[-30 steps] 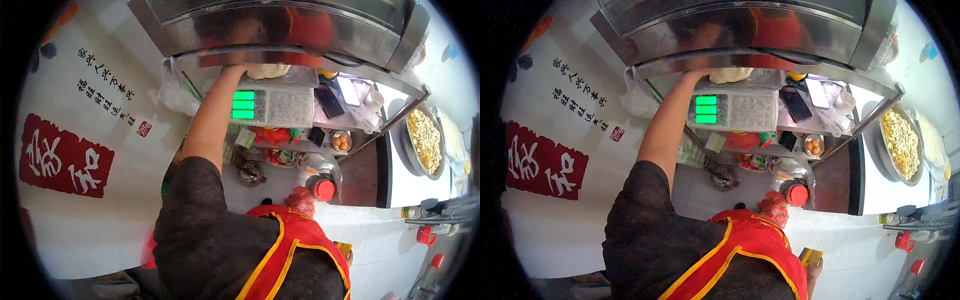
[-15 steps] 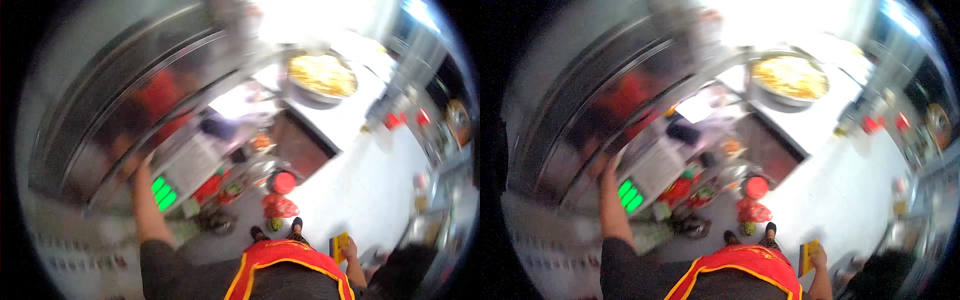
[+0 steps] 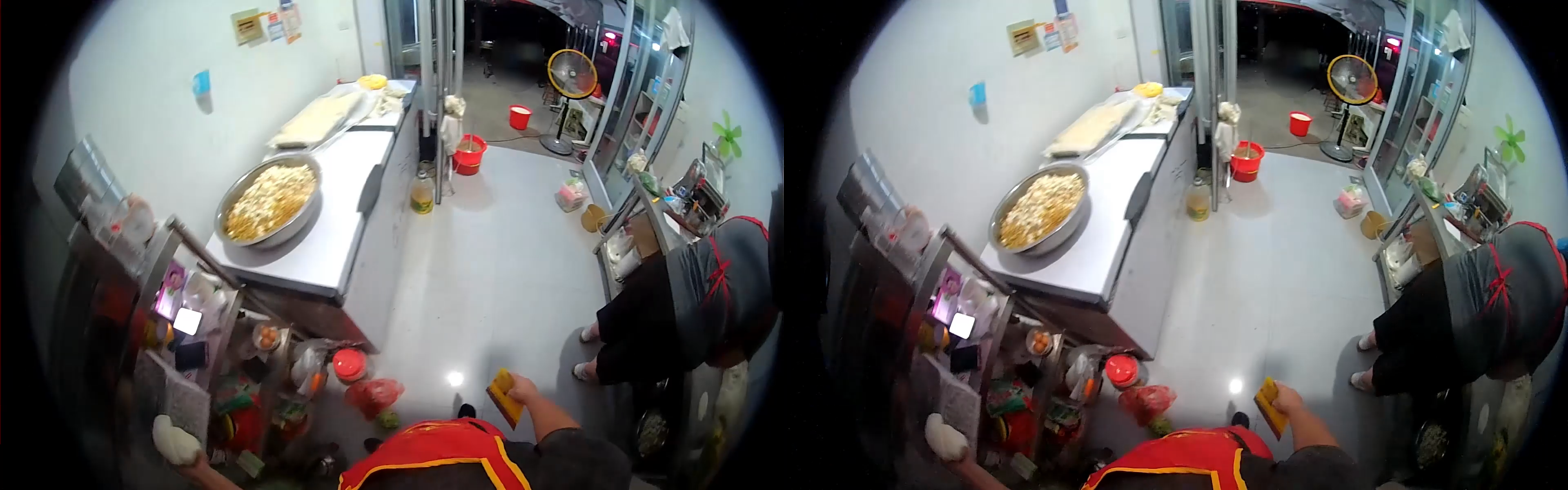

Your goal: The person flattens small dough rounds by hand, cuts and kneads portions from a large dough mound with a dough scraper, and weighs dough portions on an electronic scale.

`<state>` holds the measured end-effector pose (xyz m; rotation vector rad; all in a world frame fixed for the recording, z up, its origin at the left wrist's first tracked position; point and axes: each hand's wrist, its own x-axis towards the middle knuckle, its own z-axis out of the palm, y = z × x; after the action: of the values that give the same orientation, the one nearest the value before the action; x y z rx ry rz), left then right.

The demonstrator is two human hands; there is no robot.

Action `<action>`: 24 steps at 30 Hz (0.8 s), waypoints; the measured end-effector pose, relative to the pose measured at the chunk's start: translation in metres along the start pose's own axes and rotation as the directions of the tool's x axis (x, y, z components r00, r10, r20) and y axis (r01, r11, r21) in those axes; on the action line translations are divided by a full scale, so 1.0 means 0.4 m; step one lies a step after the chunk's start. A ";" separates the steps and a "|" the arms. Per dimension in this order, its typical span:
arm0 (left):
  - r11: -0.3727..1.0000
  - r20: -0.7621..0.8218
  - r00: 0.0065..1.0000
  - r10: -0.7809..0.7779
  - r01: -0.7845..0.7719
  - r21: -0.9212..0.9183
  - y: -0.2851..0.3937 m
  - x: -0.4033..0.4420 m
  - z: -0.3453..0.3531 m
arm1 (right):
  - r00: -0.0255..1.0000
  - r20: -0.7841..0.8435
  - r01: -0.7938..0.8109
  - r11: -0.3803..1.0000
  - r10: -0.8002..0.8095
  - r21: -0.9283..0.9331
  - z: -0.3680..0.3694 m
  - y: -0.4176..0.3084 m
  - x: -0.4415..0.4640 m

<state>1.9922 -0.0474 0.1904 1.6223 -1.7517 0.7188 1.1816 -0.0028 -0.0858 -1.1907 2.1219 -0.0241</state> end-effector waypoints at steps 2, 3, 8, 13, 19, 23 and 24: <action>0.980 -0.123 0.992 0.013 -0.037 -0.194 0.339 0.043 0.032 | 1.000 -0.013 0.025 0.999 -0.025 0.028 -0.057 0.071 0.040; 0.971 0.049 0.970 -0.239 0.237 0.044 0.319 -0.020 0.133 | 0.998 -0.030 0.048 0.998 -0.047 0.034 -0.086 0.117 0.061; -0.018 0.594 0.702 -0.393 0.640 -0.768 0.797 -0.169 0.426 | 0.989 -0.140 0.069 0.986 -0.048 0.149 -0.236 0.272 0.050; -0.702 0.882 0.431 0.191 0.688 -0.184 1.250 -0.158 0.644 | 0.971 -0.218 -0.039 0.961 0.101 0.274 -0.389 0.286 -0.037; -0.479 0.867 0.094 0.490 0.860 0.177 1.823 0.136 0.748 | 0.904 -0.355 -0.091 0.918 0.239 0.386 -0.483 0.356 -0.001; -0.309 0.699 -0.048 0.714 0.874 0.376 2.128 0.238 0.920 | 0.832 -0.396 -0.180 0.864 0.389 0.470 -0.601 0.418 0.072; -0.275 0.648 -0.074 0.758 0.864 0.421 2.205 0.249 0.963 | 0.802 -0.445 -0.159 0.860 0.399 0.485 -0.621 0.439 0.100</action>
<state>1.0768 -0.3242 0.0419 0.7682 -0.4497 -2.6877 0.8944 -0.0068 0.0219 -0.6242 2.5746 -0.7305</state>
